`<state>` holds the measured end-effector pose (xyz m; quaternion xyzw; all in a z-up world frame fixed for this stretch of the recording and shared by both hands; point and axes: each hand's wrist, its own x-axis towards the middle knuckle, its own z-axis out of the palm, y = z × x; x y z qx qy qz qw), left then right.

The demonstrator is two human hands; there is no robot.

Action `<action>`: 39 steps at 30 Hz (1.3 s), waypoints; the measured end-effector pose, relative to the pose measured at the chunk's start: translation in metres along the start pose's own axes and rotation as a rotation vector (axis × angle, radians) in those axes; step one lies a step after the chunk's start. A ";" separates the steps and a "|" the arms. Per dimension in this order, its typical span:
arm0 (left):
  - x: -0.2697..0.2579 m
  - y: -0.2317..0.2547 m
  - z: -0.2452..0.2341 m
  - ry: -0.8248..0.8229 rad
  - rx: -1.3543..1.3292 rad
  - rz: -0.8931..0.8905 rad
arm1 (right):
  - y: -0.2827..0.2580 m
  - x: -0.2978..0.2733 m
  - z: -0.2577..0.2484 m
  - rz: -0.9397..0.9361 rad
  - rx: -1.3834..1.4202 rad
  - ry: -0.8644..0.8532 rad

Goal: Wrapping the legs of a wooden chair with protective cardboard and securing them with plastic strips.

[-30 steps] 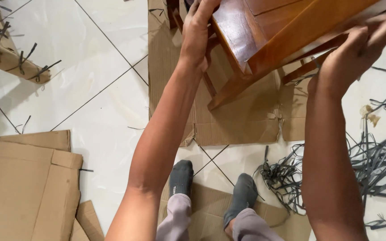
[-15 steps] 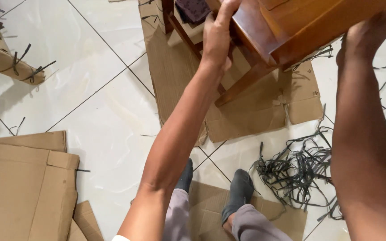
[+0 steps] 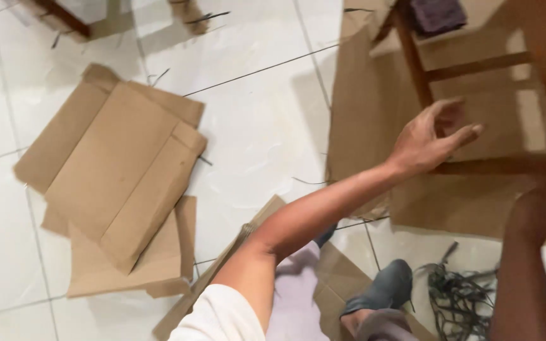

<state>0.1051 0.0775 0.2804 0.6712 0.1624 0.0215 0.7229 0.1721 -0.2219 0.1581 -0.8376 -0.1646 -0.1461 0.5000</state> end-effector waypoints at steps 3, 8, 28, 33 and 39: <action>-0.010 -0.111 -0.027 0.252 0.034 0.058 | -0.047 -0.077 0.054 0.459 0.153 -0.229; -0.103 -0.179 -0.106 0.358 0.201 -0.045 | -0.081 -0.145 0.079 0.414 -0.353 -0.807; -0.490 -0.236 -0.280 1.194 0.859 -0.291 | -0.068 -0.103 0.124 0.093 -1.107 -1.841; -0.507 -0.283 -0.293 1.752 0.355 -0.500 | -0.157 -0.067 0.160 -0.613 -1.460 -1.690; -0.493 -0.234 -0.325 1.898 -0.311 -0.734 | -0.229 -0.059 0.217 -0.905 -1.349 -1.612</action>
